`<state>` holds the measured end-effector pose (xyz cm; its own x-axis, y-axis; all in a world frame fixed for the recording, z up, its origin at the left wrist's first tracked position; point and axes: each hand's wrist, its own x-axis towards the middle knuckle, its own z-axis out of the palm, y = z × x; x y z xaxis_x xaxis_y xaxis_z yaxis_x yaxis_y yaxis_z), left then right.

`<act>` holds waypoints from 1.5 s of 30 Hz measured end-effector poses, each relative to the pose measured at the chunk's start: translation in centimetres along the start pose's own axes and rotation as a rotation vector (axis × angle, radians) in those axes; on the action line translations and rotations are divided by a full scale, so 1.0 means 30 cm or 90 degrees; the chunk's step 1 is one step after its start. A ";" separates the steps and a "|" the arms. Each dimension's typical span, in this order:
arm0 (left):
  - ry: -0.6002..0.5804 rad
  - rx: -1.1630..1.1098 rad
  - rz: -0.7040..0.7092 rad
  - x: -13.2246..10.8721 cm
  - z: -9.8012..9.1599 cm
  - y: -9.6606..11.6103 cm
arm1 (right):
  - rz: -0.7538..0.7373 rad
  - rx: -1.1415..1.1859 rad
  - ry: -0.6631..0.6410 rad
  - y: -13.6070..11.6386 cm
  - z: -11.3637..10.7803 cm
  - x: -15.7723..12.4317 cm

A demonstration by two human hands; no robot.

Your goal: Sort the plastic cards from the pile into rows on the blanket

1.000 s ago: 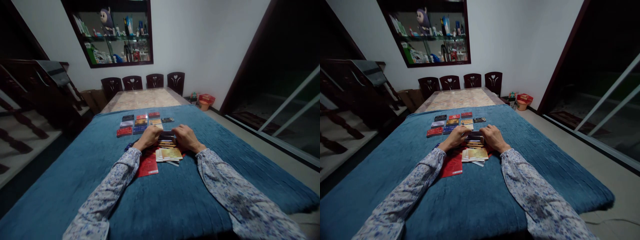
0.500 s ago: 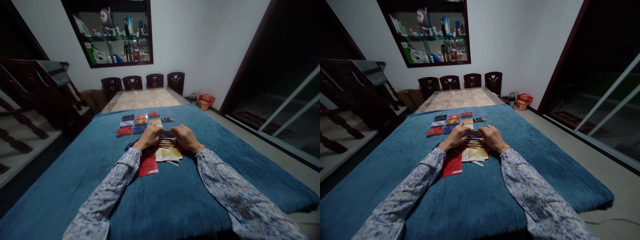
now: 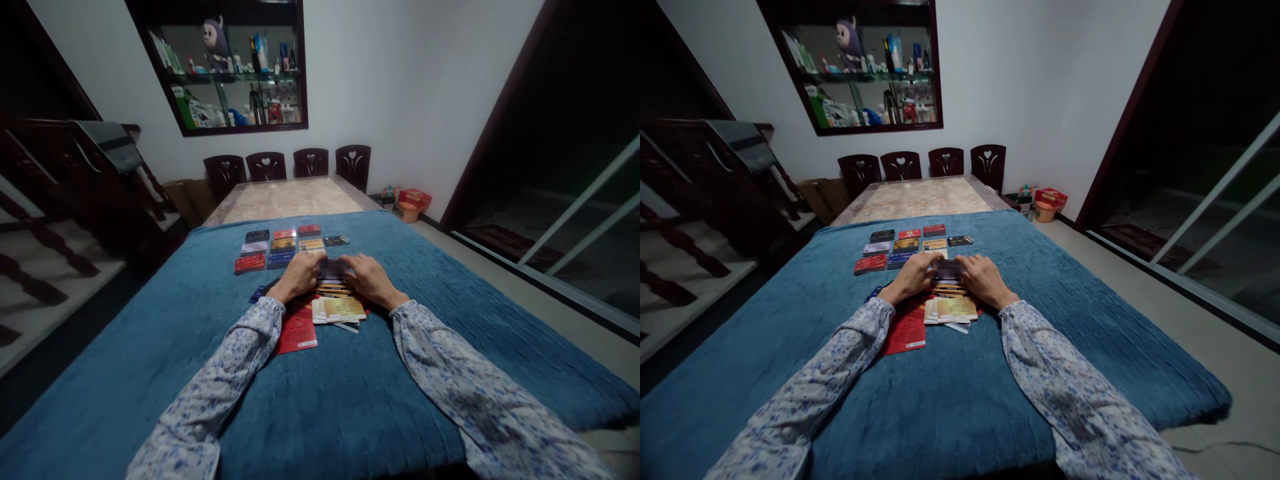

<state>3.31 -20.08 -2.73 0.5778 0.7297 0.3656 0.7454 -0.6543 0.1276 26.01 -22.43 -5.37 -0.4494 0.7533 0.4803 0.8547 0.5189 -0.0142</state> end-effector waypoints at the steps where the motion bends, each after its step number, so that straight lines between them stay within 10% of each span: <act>1: -0.004 0.007 -0.003 0.000 0.003 -0.001 | 0.008 -0.006 -0.008 -0.004 -0.003 0.001; 45: -0.051 -0.092 -0.105 -0.008 0.031 -0.011 | 0.078 0.182 -0.043 0.053 0.036 0.018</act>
<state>3.23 -19.84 -3.71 0.4814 0.8386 0.2549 0.7798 -0.5426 0.3123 26.85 -20.77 -6.08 -0.3722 0.8370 0.4011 0.7999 0.5084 -0.3187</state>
